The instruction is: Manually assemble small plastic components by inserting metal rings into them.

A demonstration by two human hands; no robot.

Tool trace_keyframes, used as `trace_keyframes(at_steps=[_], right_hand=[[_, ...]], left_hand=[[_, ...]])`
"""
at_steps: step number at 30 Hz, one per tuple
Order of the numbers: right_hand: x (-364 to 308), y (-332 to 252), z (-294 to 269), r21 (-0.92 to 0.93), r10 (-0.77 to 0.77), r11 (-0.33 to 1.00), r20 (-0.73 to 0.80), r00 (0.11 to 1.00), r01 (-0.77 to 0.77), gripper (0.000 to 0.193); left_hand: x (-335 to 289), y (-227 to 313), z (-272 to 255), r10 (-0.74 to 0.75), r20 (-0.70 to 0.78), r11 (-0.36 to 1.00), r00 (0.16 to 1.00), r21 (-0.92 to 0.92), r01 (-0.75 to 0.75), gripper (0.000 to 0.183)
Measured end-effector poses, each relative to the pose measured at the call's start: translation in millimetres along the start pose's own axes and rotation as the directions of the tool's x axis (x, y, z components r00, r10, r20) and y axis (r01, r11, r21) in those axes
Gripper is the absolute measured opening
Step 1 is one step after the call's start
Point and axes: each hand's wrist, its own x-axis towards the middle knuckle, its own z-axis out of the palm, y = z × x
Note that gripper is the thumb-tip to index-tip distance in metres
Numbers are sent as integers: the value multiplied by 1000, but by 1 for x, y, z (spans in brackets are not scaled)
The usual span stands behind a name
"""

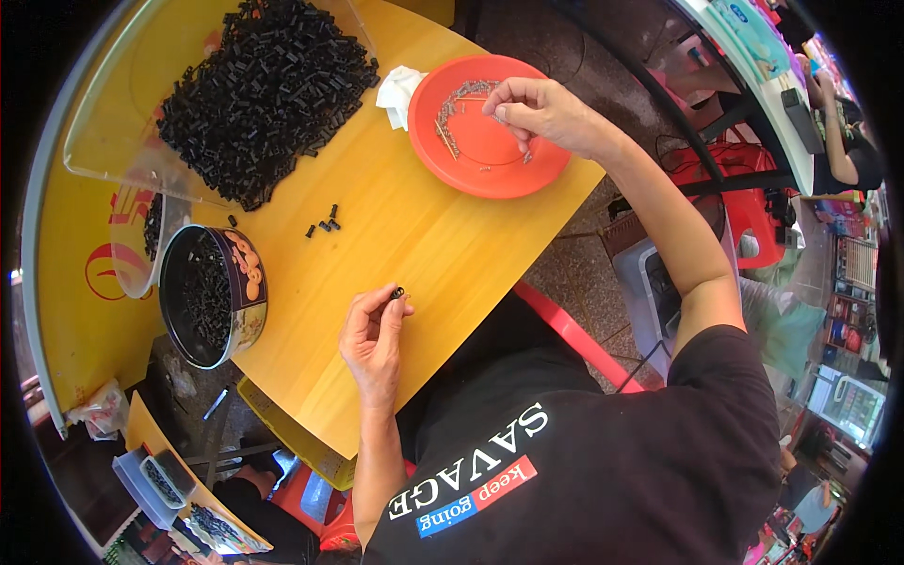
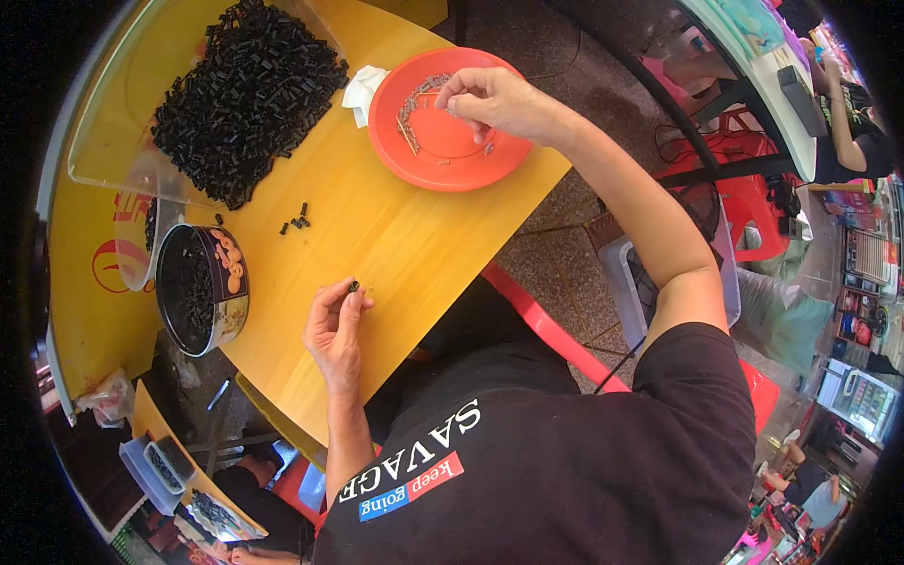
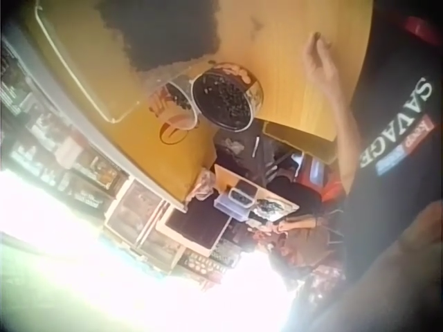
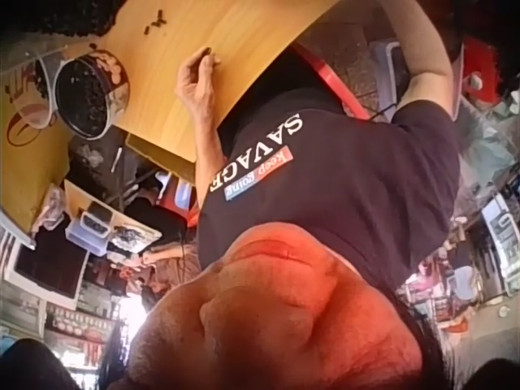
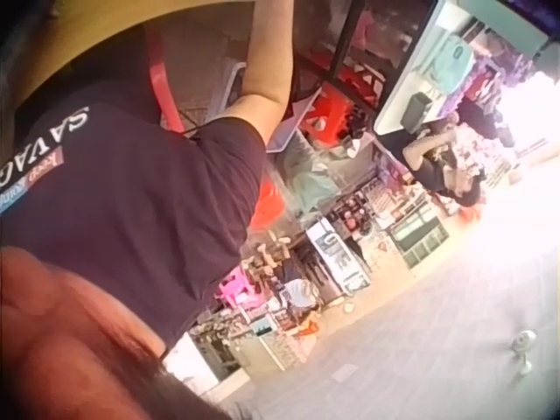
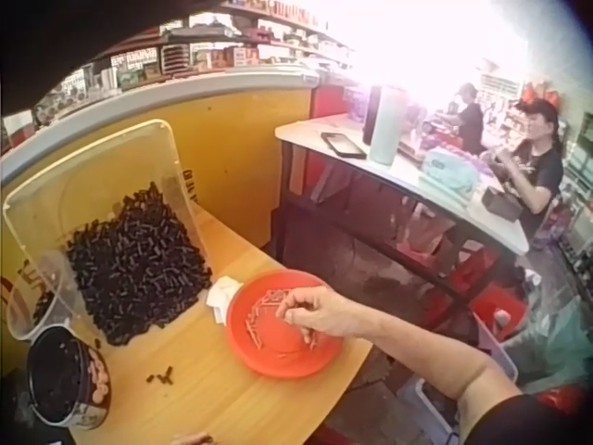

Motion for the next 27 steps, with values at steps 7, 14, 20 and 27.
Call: trace_keyframes(at_steps=[7, 14, 20, 27], right_hand=[[0, -10, 5, 5, 36, 999, -111, 993, -35, 21], [-3, -10, 5, 175, 33, 984, -66, 997, -21, 18], [-2, -8, 7, 360, 30, 933, -54, 998, -9, 16], [-9, -14, 16, 416, -2, 909, -64, 998, 28, 16]], left_hand=[[0, -1, -1, 23, 2, 1000, 1000, 16, -23, 17], [7, 15, 15, 5, -6, 1000, 1000, 9, -5, 18], [73, 46, 64, 280, 219, 942, 935, 125, -312, 17], [121, 49, 113, 470, 371, 764, 801, 283, -580, 16]])
